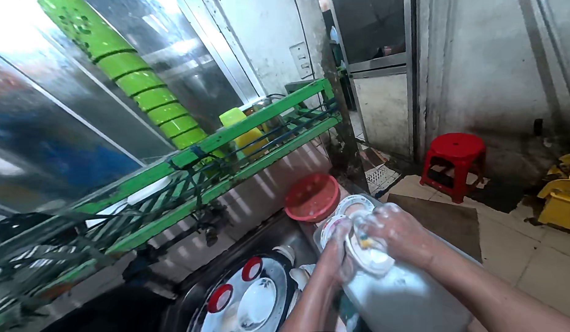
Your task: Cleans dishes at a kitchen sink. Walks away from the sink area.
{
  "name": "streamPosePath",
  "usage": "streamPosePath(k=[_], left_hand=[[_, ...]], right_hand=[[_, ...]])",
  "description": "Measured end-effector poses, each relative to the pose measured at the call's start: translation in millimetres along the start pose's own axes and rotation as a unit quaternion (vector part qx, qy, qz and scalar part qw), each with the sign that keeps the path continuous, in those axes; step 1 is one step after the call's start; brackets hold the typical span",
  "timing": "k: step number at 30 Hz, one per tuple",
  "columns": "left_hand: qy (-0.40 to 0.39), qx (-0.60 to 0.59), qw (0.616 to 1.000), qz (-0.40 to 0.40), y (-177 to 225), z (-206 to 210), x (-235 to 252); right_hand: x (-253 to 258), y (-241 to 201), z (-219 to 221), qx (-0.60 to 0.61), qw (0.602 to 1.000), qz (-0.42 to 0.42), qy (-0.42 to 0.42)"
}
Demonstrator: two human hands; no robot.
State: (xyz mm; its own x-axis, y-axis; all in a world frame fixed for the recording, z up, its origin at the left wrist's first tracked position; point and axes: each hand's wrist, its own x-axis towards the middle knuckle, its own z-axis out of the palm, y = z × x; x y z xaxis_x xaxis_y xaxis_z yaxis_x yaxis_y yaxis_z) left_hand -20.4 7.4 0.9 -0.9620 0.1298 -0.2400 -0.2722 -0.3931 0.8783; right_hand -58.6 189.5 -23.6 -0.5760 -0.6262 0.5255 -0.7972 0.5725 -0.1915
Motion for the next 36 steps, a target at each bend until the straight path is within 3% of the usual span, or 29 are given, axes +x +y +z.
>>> streamPosePath(k=[2,4,5,7,8,9,12,14,16,20,24,26,28,30,32,33,34,36], left_hand=[[0.034,0.132,0.984,0.113,-5,-8,8],[0.054,0.218,0.959,0.174,-10,-20,11],[0.053,0.204,0.962,0.176,-12,-26,9],[0.066,0.055,0.986,0.141,-16,-37,-2],[0.097,-0.044,0.986,0.128,-16,-40,-10],[0.135,-0.117,0.976,0.126,-15,-48,-15],[0.261,-0.237,0.925,0.139,-12,-101,-33],[0.306,-0.278,0.903,0.114,-13,-123,-45],[0.307,-0.291,0.902,0.089,-14,-115,-50],[0.255,-0.258,0.932,-0.006,-15,-66,-47],[0.162,-0.212,0.954,-0.136,-17,-30,-42],[0.129,-0.215,0.957,-0.149,-18,-20,-38],[0.145,-0.214,0.963,-0.079,-15,-6,-31],[0.209,-0.181,0.959,0.055,-16,10,-22],[0.241,-0.036,0.944,0.222,-28,15,-17],[0.227,0.089,0.924,0.295,-37,10,-17],[0.198,0.195,0.897,0.344,-43,4,-19],[0.13,0.245,0.911,0.304,-43,3,-30]], right_hand=[[1,-20,5,0.067,0.986,0.138,-0.061],[12,-51,3,0.205,0.927,0.283,-0.137],[17,-62,1,0.288,0.888,0.327,-0.146],[16,-73,-1,0.441,0.808,0.376,-0.105],[12,-74,-4,0.48,0.778,0.398,-0.079],[9,-70,-7,0.475,0.774,0.415,-0.064],[-5,-38,-4,0.362,0.823,0.426,-0.105],[-20,-25,2,0.324,0.834,0.431,-0.118],[-30,-25,7,0.347,0.805,0.476,-0.078],[-24,-29,9,0.476,0.708,0.514,0.088],[-17,-26,-17,0.658,0.617,0.419,0.102],[-18,-20,-18,0.681,0.616,0.379,0.116],[-14,-22,-19,0.635,0.633,0.415,0.158],[-10,-27,-15,0.608,0.607,0.477,0.183],[-5,-32,-12,0.645,0.511,0.526,0.216],[-4,-31,-9,0.678,0.46,0.527,0.228],[-5,-27,-8,0.698,0.435,0.52,0.23],[-7,-19,-8,0.673,0.458,0.54,0.217]])
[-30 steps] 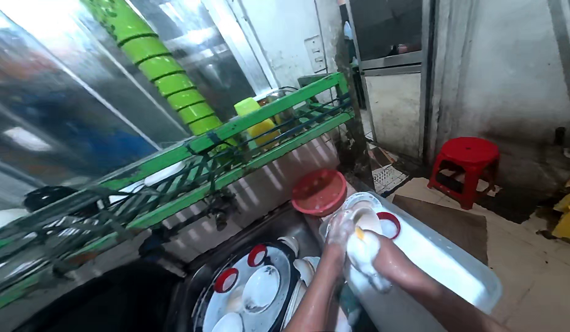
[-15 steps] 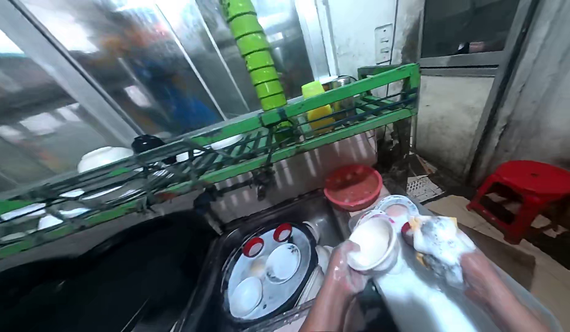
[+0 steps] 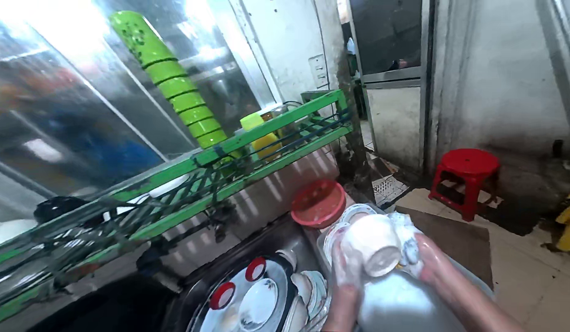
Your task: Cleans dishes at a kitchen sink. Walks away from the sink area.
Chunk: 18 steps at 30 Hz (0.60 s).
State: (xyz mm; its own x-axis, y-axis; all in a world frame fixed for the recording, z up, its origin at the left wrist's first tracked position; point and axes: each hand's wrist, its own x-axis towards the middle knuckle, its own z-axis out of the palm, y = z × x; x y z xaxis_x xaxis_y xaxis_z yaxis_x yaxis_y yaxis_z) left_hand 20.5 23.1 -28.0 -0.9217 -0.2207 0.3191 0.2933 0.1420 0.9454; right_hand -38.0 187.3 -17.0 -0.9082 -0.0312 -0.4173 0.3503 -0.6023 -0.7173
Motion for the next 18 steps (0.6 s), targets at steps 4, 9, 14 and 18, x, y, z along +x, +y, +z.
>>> streamPosePath(k=[4,9,14,18], left_hand=[[-0.141,-0.067,0.963,-0.221,36,-5,-10],[-0.114,-0.056,0.954,-0.273,26,3,-14],[-0.141,-0.082,0.969,-0.187,12,-5,-20],[-0.188,-0.087,0.953,-0.222,8,-6,-19]], right_hand=[[8,-19,-10,-0.29,0.957,-0.019,0.016],[-25,-16,14,-0.528,0.818,-0.2,-0.11],[-20,-22,24,-0.515,0.83,-0.182,-0.118],[0,-30,21,-0.496,0.862,-0.067,-0.082]])
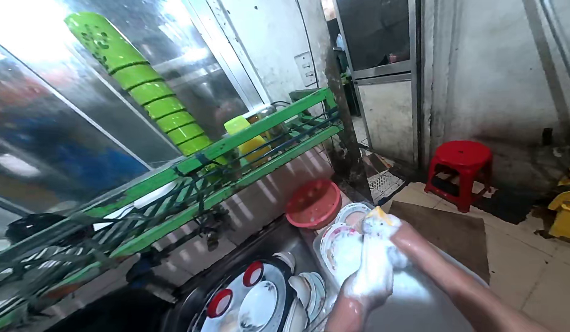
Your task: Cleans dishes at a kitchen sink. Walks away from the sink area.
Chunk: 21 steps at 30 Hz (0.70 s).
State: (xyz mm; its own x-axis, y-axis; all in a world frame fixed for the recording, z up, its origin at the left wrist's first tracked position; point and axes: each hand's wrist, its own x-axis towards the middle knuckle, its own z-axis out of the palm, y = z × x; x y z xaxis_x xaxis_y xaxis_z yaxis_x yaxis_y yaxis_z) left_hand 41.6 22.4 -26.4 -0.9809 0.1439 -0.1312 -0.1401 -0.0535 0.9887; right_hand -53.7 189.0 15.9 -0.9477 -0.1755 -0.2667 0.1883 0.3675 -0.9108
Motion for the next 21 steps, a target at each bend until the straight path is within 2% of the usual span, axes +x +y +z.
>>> streamPosePath(k=[1,3,4,5,7,9,10,11,13,14,16,17,18,19,21], left_hand=[[0.017,-0.009,0.999,-0.026,3,0,0],[0.055,-0.005,0.997,-0.056,9,-1,1],[0.052,0.006,0.997,-0.057,10,-4,-1],[0.035,0.022,0.997,-0.058,11,-6,-1],[-0.015,0.054,0.997,-0.051,16,-8,-6],[-0.061,0.069,0.995,-0.029,29,-7,-20],[-0.081,0.079,0.993,-0.023,32,-11,-21],[-0.107,0.094,0.99,-0.023,34,-15,-19],[-0.155,0.109,0.98,-0.057,38,-23,-13],[-0.137,0.116,0.98,-0.089,42,-20,-11],[-0.028,0.139,0.982,-0.124,40,-11,-12],[0.017,0.125,0.986,-0.109,36,-9,-14],[0.03,0.085,0.994,-0.067,33,-5,-13],[0.028,0.027,0.999,-0.024,31,-1,-12],[0.029,-0.076,0.996,0.029,24,4,-12]], right_hand=[[-11,6,11,-0.05,0.996,-0.067,0.012],[-33,19,37,-0.141,0.963,-0.227,0.034],[-35,23,43,-0.154,0.951,-0.266,0.039],[-31,23,40,-0.118,0.96,-0.253,0.03],[-9,19,14,0.026,0.99,-0.136,-0.01],[8,25,-8,0.21,0.975,-0.029,-0.061],[9,27,-12,0.274,0.959,-0.023,-0.068],[8,28,-12,0.28,0.956,-0.049,-0.066],[-3,19,-4,0.107,0.981,-0.153,-0.047],[-11,12,4,-0.017,0.974,-0.219,-0.048],[-31,1,23,-0.182,0.917,-0.353,-0.045],[-34,1,26,-0.189,0.904,-0.382,-0.024],[-28,4,23,-0.14,0.921,-0.365,-0.006],[-18,7,16,-0.078,0.949,-0.305,0.015],[6,9,-4,0.02,0.99,-0.14,0.018]])
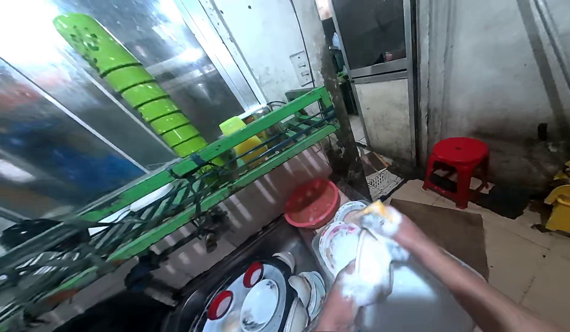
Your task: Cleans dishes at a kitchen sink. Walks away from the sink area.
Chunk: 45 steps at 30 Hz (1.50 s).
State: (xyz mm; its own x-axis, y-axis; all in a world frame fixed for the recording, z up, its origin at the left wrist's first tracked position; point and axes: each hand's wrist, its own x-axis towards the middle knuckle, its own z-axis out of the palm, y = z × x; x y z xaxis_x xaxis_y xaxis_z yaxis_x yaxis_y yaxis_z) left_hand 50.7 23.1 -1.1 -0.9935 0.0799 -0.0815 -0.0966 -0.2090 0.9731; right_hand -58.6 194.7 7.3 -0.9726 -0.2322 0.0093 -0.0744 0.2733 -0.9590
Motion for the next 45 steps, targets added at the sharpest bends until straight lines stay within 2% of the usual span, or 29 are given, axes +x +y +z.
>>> streamPosePath(k=[2,4,6,7,8,10,11,12,13,15,17,18,19,20,21,23,24,26,29,30,31,33,35,36,38,40,42,43,45], left_hand=[[-0.001,-0.048,0.999,0.024,-2,0,1],[0.015,0.011,1.0,0.019,4,-1,6],[0.021,0.159,0.987,-0.018,13,-3,5],[0.01,0.2,0.979,-0.027,15,-5,6],[-0.01,0.208,0.978,-0.018,14,-6,8],[-0.069,0.193,0.979,0.004,10,-8,6],[-0.095,0.183,0.978,0.018,9,-8,3],[-0.122,0.181,0.975,0.033,11,-9,1],[-0.144,0.182,0.972,0.037,13,-11,0],[-0.153,0.203,0.967,-0.013,16,-19,3],[-0.111,0.271,0.95,-0.105,20,-16,10],[-0.073,0.304,0.939,-0.14,22,-12,12],[-0.052,0.299,0.943,-0.137,22,-8,13],[-0.058,0.254,0.961,-0.094,18,-7,14],[-0.074,0.202,0.975,-0.045,13,-7,14],[-0.099,0.17,0.98,0.024,8,-7,11],[-0.103,0.174,0.979,0.037,8,-6,11],[-0.081,0.192,0.978,0.014,11,-6,16],[-0.026,0.316,0.946,-0.074,18,-7,20],[-0.028,0.329,0.941,-0.07,19,-7,19],[-0.047,0.316,0.947,-0.038,17,-8,20],[-0.109,0.285,0.952,0.031,14,-10,15],[-0.168,0.263,0.945,0.098,15,-11,9],[-0.183,0.25,0.946,0.096,18,-11,9],[-0.189,0.232,0.954,0.005,23,-15,12],[-0.126,0.237,0.957,-0.109,19,-14,19],[-0.041,0.228,0.963,-0.138,12,-8,22],[-0.039,0.199,0.974,-0.098,10,-6,21],[-0.066,0.207,0.976,-0.031,13,-7,15]], right_hand=[[-2,4,0,0.013,0.999,0.037,0.036],[-23,3,18,-0.072,0.991,-0.084,0.078],[-42,0,34,-0.138,0.964,-0.22,0.064],[-42,0,36,-0.14,0.96,-0.236,0.055],[-35,1,31,-0.097,0.976,-0.194,0.033],[-12,4,6,0.026,0.999,-0.031,-0.025],[-3,7,-5,0.108,0.993,0.028,-0.047],[0,10,-11,0.176,0.982,0.047,-0.054],[-1,8,-14,0.191,0.979,0.038,-0.054],[-9,-2,-9,0.043,0.997,-0.041,-0.053],[-24,-19,9,-0.147,0.97,-0.165,-0.098],[-28,-25,17,-0.196,0.951,-0.21,-0.116],[-27,-25,19,-0.185,0.951,-0.224,-0.105],[-19,-20,16,-0.137,0.968,-0.194,-0.081],[-7,-14,7,-0.094,0.986,-0.117,-0.067],[13,2,-9,0.017,0.999,0.03,-0.04],[14,6,-10,0.032,0.998,0.055,-0.021],[0,1,1,-0.051,0.999,-0.008,0.008],[-36,-14,33,-0.211,0.955,-0.205,-0.028],[-35,-15,35,-0.209,0.951,-0.226,-0.029],[-28,-16,27,-0.158,0.966,-0.201,-0.04],[-1,-7,2,0.008,0.996,-0.054,-0.073],[18,13,-14,0.168,0.982,0.036,-0.08],[17,15,-16,0.175,0.981,0.041,-0.067],[5,-1,-8,0.027,0.998,-0.009,-0.05],[-15,-21,12,-0.151,0.974,-0.138,-0.097],[-21,-29,24,-0.196,0.95,-0.214,-0.11],[-12,-23,20,-0.137,0.968,-0.189,-0.097],[14,-6,1,-0.006,0.997,-0.048,-0.068]])
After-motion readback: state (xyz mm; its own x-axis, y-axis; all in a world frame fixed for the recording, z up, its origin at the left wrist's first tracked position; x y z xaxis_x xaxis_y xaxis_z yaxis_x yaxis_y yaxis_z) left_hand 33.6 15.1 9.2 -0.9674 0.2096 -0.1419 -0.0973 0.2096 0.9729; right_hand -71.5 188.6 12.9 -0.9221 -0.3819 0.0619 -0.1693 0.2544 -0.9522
